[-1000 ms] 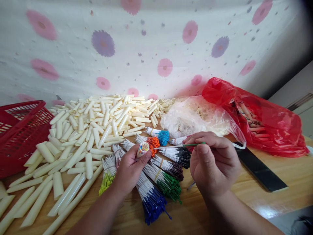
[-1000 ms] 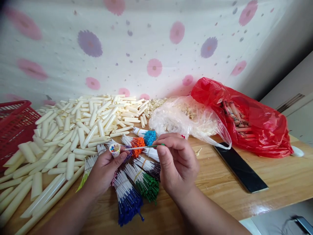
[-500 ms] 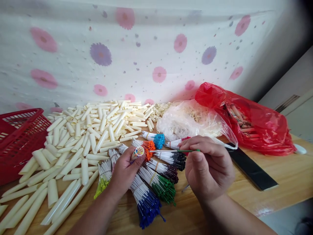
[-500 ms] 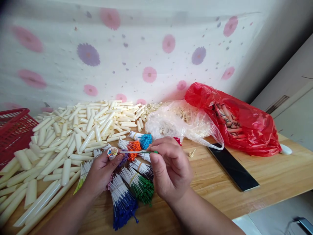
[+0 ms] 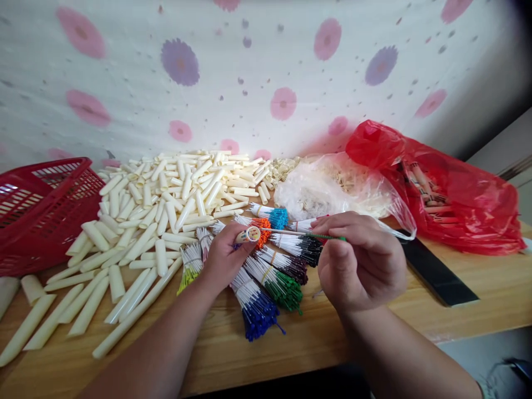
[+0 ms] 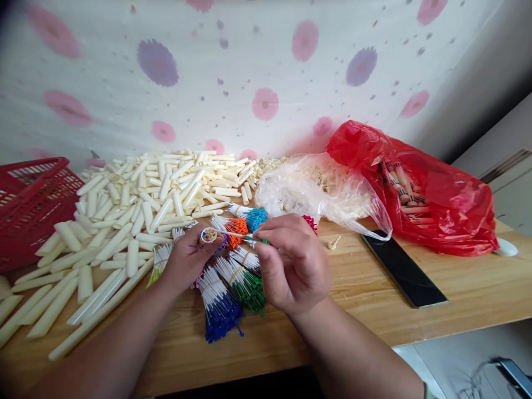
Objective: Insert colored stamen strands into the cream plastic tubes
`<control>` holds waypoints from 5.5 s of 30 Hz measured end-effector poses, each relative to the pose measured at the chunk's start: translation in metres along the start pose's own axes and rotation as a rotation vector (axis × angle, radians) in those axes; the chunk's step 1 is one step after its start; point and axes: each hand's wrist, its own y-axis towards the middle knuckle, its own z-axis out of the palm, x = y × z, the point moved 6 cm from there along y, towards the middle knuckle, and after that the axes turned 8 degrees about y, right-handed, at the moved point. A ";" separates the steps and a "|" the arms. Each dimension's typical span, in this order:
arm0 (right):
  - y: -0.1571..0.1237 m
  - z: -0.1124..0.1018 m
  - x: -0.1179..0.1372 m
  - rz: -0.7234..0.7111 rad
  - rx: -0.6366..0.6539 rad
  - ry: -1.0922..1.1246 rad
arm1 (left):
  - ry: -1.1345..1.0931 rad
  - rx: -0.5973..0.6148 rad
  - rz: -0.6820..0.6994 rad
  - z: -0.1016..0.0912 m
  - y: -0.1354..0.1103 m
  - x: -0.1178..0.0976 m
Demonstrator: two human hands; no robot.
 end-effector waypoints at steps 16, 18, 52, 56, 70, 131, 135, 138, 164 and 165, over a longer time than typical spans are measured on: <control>-0.005 0.006 0.020 -0.085 0.162 -0.015 | -0.044 0.046 0.241 -0.002 -0.003 -0.024; -0.003 0.011 0.023 -0.064 0.288 0.010 | -0.052 0.059 0.254 -0.001 -0.004 -0.026; 0.007 0.032 0.034 0.032 0.547 0.061 | -0.095 0.120 0.307 0.002 -0.006 -0.036; 0.004 0.032 0.028 0.060 0.457 0.088 | -0.117 0.117 0.275 0.003 -0.004 -0.034; -0.001 0.031 0.013 0.208 0.385 0.118 | -0.027 0.119 0.171 0.006 -0.002 -0.022; -0.010 0.037 -0.008 0.253 0.515 -0.142 | 0.251 0.015 0.307 -0.008 -0.010 -0.042; -0.013 0.039 -0.015 0.290 0.491 -0.100 | 0.264 -0.032 0.314 -0.009 -0.009 -0.039; -0.017 0.041 -0.024 0.335 0.506 -0.097 | 0.282 -0.062 0.301 -0.009 -0.007 -0.035; -0.036 0.045 -0.048 0.611 0.386 0.104 | 0.571 -0.316 0.353 -0.023 -0.009 -0.039; -0.036 0.046 -0.048 0.607 0.384 0.111 | 0.569 -0.317 0.346 -0.024 -0.009 -0.039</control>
